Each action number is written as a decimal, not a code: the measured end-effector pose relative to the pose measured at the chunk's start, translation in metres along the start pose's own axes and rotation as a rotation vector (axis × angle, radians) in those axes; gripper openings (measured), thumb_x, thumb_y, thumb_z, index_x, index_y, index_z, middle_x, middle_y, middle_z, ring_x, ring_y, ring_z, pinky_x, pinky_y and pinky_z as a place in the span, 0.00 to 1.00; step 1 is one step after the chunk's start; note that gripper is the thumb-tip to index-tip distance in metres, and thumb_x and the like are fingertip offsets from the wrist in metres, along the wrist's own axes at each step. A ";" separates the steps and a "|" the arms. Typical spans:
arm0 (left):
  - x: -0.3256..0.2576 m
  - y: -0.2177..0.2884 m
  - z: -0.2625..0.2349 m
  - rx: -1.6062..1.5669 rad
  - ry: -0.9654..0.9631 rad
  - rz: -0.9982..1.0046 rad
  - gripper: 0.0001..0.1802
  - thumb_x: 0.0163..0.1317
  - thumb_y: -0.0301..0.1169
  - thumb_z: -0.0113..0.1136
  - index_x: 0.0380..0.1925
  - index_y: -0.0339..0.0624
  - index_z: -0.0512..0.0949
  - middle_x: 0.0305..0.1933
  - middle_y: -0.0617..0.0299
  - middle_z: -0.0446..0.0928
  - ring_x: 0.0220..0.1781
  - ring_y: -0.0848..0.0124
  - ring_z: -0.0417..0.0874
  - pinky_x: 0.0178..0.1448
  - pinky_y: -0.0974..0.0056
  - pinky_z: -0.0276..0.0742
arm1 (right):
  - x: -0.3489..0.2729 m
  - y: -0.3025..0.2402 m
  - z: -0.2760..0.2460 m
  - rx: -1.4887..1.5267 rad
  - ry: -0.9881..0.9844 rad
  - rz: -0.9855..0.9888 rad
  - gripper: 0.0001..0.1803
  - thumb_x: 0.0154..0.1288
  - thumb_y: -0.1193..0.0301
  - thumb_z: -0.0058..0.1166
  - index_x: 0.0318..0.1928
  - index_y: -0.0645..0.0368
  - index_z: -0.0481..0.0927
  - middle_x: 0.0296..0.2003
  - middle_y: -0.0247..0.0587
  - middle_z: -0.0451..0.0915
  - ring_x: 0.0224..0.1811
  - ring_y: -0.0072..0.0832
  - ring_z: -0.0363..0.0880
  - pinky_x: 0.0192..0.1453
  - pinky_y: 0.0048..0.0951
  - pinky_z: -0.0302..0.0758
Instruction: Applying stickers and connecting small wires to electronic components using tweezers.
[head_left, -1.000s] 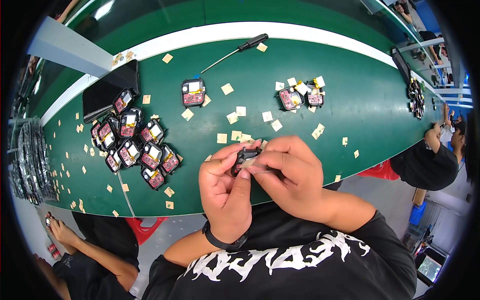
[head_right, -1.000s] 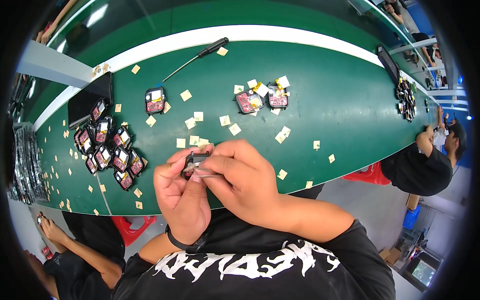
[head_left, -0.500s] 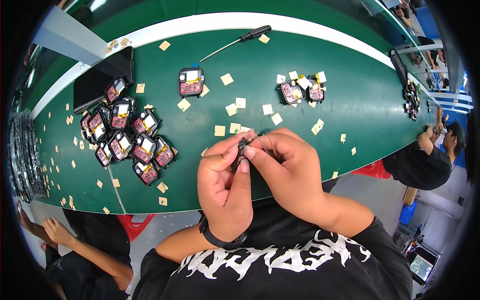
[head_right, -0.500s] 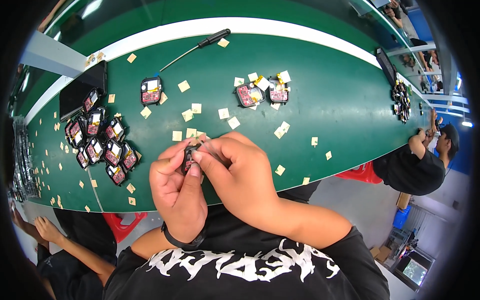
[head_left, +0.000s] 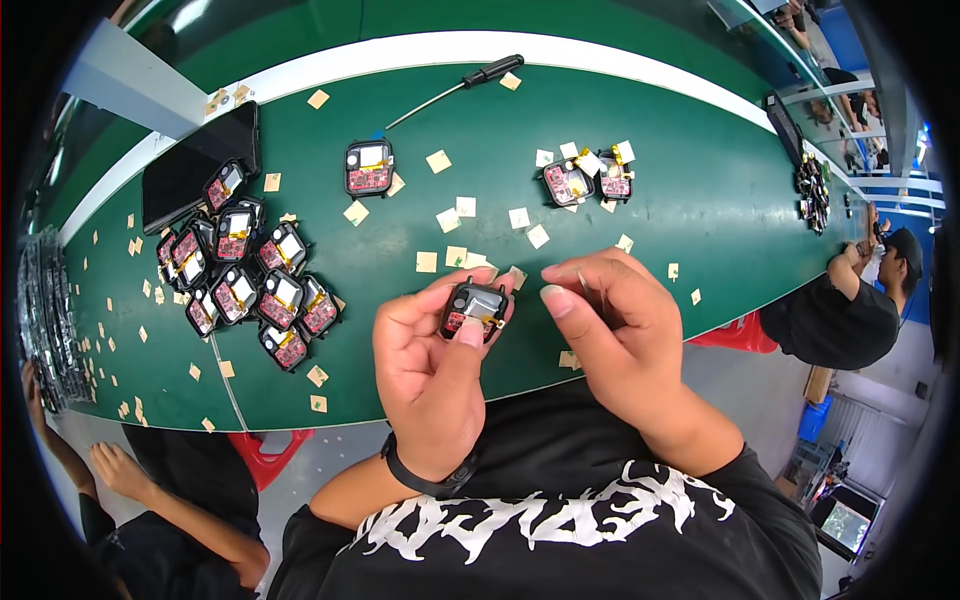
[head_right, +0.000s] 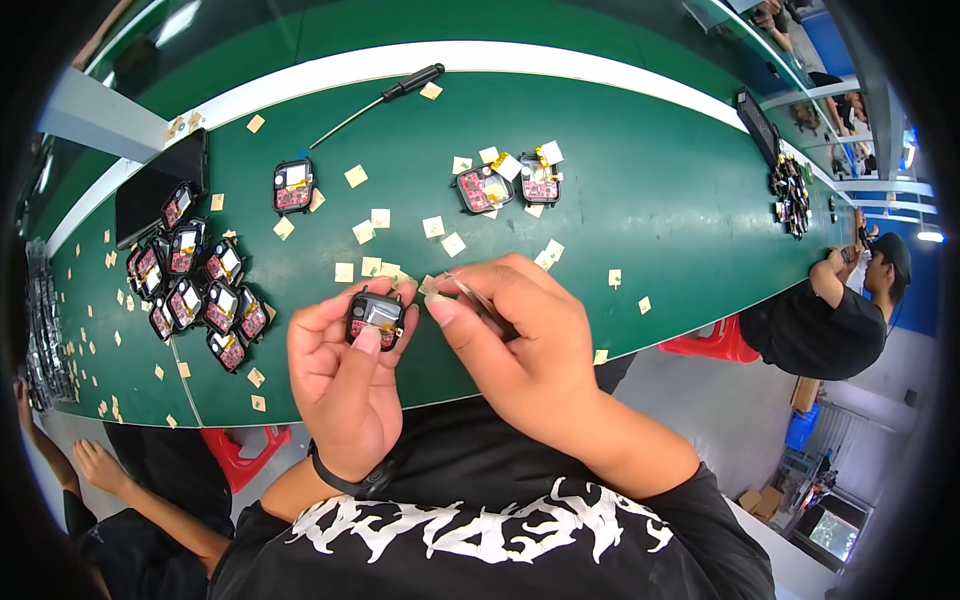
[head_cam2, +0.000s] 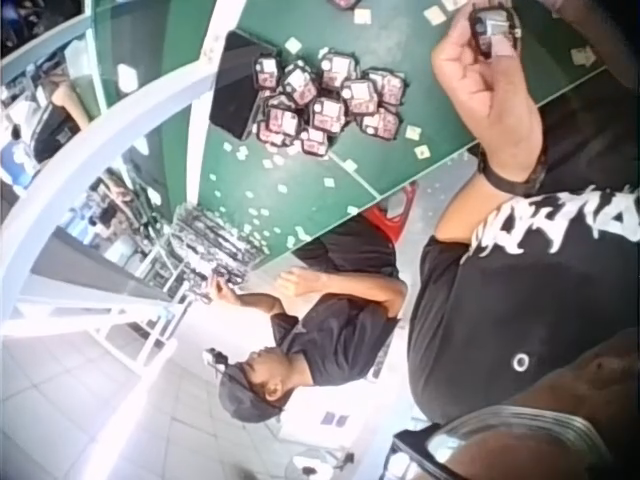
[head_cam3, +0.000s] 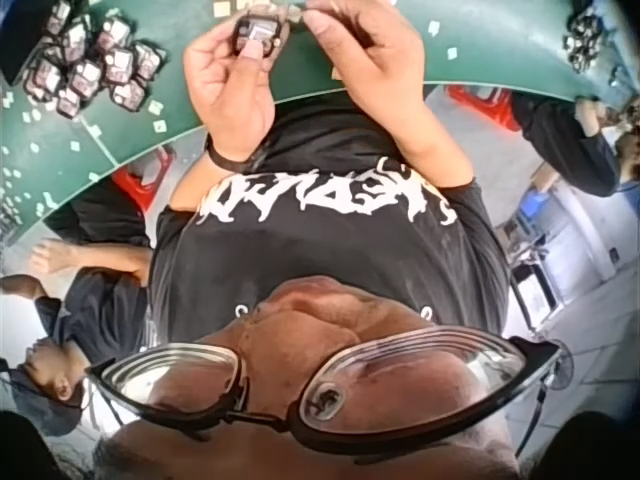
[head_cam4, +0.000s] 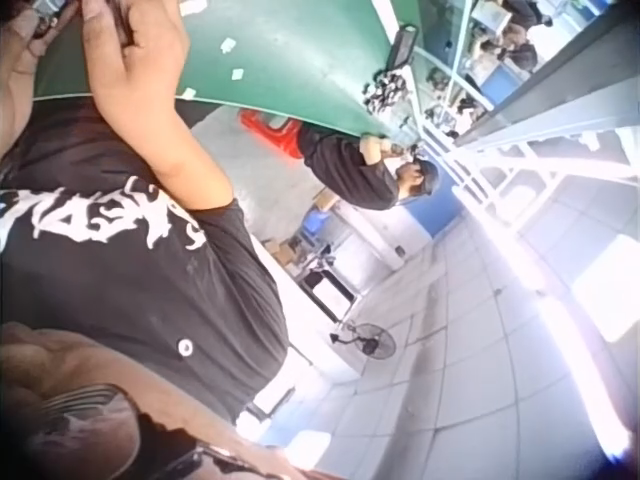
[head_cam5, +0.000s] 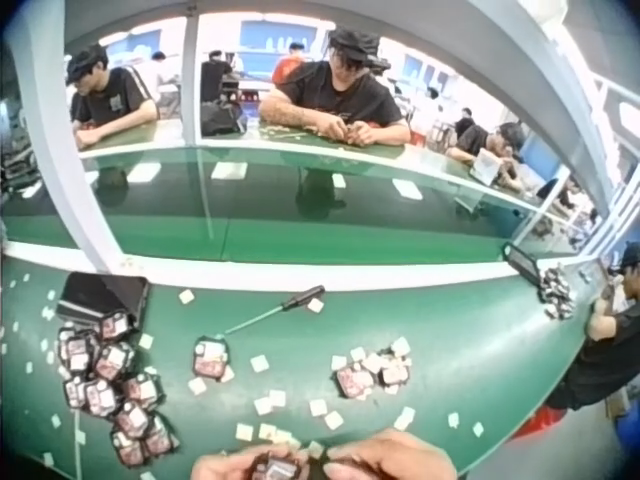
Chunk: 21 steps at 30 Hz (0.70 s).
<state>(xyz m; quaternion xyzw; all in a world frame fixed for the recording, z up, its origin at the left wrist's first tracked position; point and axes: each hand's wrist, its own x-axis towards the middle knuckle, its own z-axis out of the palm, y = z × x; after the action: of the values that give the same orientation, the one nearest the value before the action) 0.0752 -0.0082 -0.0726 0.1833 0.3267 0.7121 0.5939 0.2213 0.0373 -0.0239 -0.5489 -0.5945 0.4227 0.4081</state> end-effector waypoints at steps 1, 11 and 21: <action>0.000 0.001 0.001 -0.001 0.000 0.003 0.19 0.71 0.14 0.51 0.59 0.38 0.67 0.62 0.44 0.75 0.66 0.49 0.80 0.67 0.50 0.81 | 0.001 0.001 -0.009 -0.086 -0.069 -0.025 0.05 0.66 0.77 0.67 0.34 0.65 0.84 0.29 0.37 0.79 0.24 0.18 0.71 0.27 0.23 0.67; -0.003 -0.002 0.000 0.177 -0.078 0.059 0.16 0.72 0.13 0.50 0.57 0.34 0.67 0.59 0.46 0.76 0.64 0.53 0.81 0.67 0.53 0.81 | -0.010 -0.026 -0.017 0.229 -0.365 0.495 0.08 0.77 0.73 0.55 0.41 0.64 0.72 0.28 0.31 0.74 0.25 0.16 0.69 0.28 0.24 0.68; -0.003 -0.007 -0.002 0.300 -0.106 0.203 0.17 0.72 0.14 0.49 0.57 0.38 0.65 0.58 0.44 0.74 0.64 0.53 0.80 0.68 0.52 0.79 | -0.018 -0.029 -0.007 0.241 -0.536 0.578 0.10 0.77 0.75 0.53 0.48 0.64 0.65 0.30 0.42 0.84 0.22 0.17 0.78 0.23 0.22 0.73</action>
<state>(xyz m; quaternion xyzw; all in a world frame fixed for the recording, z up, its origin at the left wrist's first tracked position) 0.0799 -0.0110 -0.0785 0.3390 0.3774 0.7009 0.5013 0.2201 0.0185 0.0052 -0.5121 -0.4474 0.7145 0.1646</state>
